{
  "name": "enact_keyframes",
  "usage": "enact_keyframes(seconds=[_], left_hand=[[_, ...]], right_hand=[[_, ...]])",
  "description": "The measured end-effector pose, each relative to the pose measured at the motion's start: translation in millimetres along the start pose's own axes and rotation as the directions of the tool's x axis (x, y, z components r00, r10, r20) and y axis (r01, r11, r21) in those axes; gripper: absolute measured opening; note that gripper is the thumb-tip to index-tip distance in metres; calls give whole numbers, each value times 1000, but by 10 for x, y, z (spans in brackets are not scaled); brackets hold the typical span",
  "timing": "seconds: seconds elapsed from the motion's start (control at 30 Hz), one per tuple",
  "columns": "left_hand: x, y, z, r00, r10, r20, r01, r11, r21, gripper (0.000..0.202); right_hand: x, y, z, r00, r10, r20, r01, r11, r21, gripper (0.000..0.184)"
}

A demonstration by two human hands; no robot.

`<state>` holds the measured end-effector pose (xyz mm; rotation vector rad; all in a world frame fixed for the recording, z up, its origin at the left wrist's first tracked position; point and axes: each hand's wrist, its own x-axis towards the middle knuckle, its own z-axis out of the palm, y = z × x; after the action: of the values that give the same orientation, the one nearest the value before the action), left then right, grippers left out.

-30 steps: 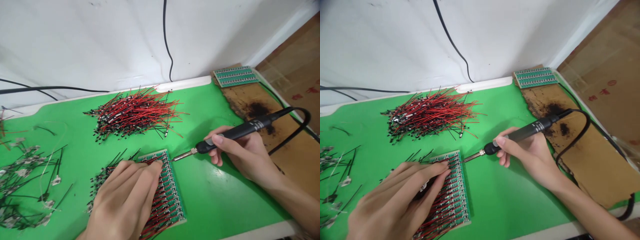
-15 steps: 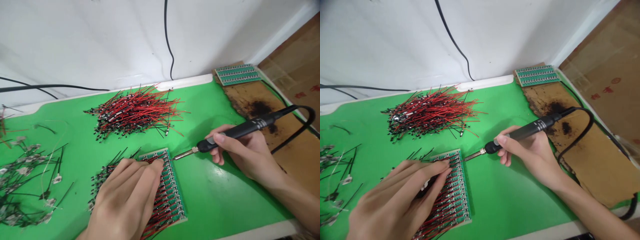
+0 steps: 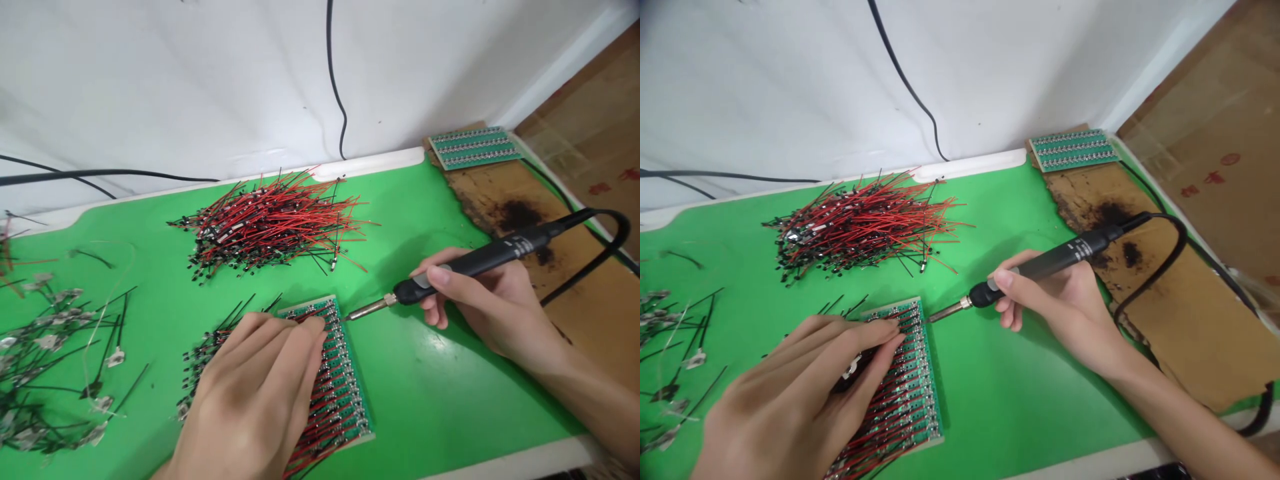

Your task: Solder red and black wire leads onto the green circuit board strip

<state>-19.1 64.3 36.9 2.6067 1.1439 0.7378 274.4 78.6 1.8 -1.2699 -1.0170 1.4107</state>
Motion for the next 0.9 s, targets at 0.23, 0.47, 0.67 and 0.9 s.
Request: enact_keyframes(seconds=[0.23, 0.47, 0.67, 0.9], left_hand=[[-4, -1, 14, 1000, -11, -11, 10, 1000, -10, 14], [4, -22, 16, 999, -8, -35, 7, 1000, -18, 12], [-23, -26, 30, 999, 3, -46, -4, 1000, -19, 17], [-38, -40, 47, 999, 27, -47, -27, 1000, -2, 19]], right_hand=[[8, 7, -1, 1000, -5, 17, 4, 1000, 21, 25], [27, -6, -3, 1000, 4, 15, -4, 999, 43, 24], [29, -9, 2, 1000, 6, 20, -7, 999, 47, 25], [9, -74, 57, 998, 39, -55, -33, 995, 96, 30]])
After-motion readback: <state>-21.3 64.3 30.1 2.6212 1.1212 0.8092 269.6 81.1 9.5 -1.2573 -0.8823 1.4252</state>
